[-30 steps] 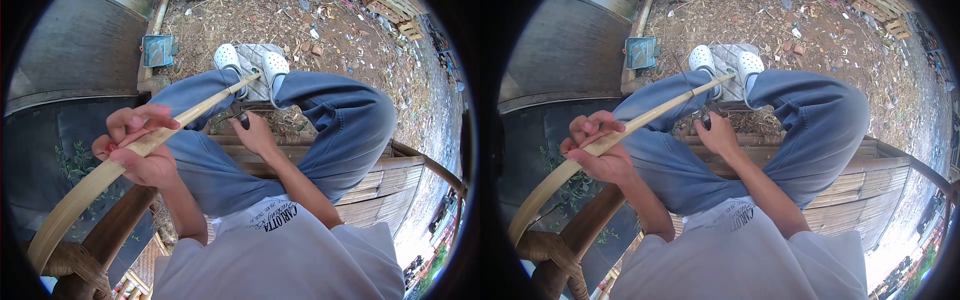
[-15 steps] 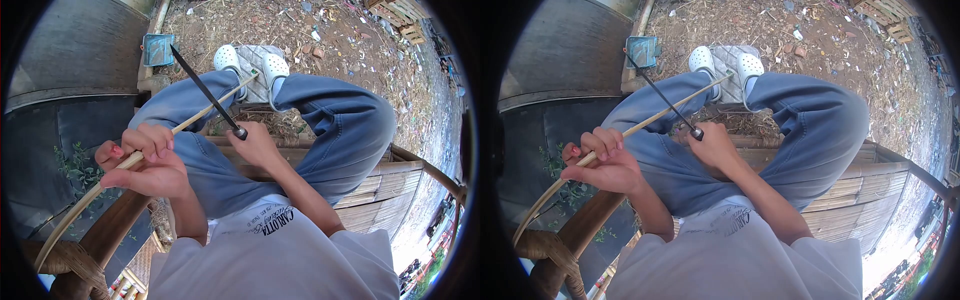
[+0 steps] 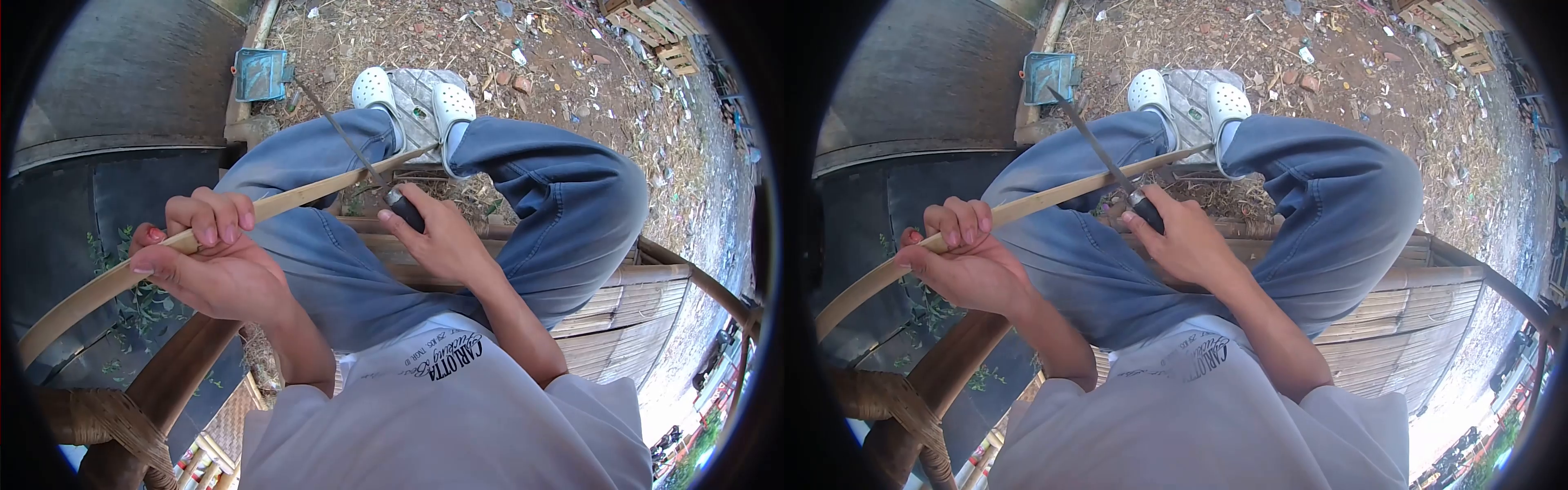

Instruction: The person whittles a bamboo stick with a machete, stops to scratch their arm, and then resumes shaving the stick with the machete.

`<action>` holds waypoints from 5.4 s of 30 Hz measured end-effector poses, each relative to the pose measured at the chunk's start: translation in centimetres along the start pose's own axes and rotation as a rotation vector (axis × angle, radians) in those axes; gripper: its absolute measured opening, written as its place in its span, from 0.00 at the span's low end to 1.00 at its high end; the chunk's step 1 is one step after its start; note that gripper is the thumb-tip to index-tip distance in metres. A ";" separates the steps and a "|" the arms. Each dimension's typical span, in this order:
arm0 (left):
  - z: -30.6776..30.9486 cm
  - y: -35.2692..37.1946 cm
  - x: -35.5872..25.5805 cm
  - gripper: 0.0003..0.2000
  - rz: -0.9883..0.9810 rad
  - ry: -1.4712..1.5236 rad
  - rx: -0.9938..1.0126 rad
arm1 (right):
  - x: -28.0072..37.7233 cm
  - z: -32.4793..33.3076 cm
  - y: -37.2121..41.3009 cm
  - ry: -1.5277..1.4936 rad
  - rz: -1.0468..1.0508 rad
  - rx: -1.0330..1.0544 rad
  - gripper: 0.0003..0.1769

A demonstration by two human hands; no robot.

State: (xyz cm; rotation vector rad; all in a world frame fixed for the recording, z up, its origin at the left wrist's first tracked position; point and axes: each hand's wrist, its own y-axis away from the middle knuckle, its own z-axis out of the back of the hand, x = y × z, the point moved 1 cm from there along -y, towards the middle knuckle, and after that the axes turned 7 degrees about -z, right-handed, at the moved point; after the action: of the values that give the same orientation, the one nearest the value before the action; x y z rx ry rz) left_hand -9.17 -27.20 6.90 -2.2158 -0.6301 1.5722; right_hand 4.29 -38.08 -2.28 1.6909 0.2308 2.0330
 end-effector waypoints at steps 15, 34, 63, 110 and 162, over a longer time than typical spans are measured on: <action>-1.2 0.7 0.0 0.20 -0.001 -0.022 0.062 | -4.9 -2.2 -1.9 0.032 -0.171 -0.153 0.17; 0.1 0.2 0.4 0.20 -0.004 -0.012 0.057 | -4.0 -3.7 -3.0 -0.060 -0.194 -0.212 0.16; -1.1 -0.7 0.6 0.17 -0.063 -0.096 0.043 | -18.8 -4.4 -10.5 0.011 -0.602 -0.472 0.16; -2.8 0.1 2.2 0.19 -0.289 -0.247 0.166 | -16.3 -5.8 -11.6 0.043 -0.558 -0.388 0.17; -6.0 -2.6 3.4 0.30 -0.259 -0.314 0.161 | -9.6 -4.9 -10.1 -0.032 -0.467 -0.396 0.15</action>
State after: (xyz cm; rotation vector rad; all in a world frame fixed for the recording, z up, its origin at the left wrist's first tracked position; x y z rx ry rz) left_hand -2.93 -23.35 7.49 -1.7096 -0.8105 1.7752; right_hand 3.29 -32.92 -16.03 1.2804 0.1768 1.5808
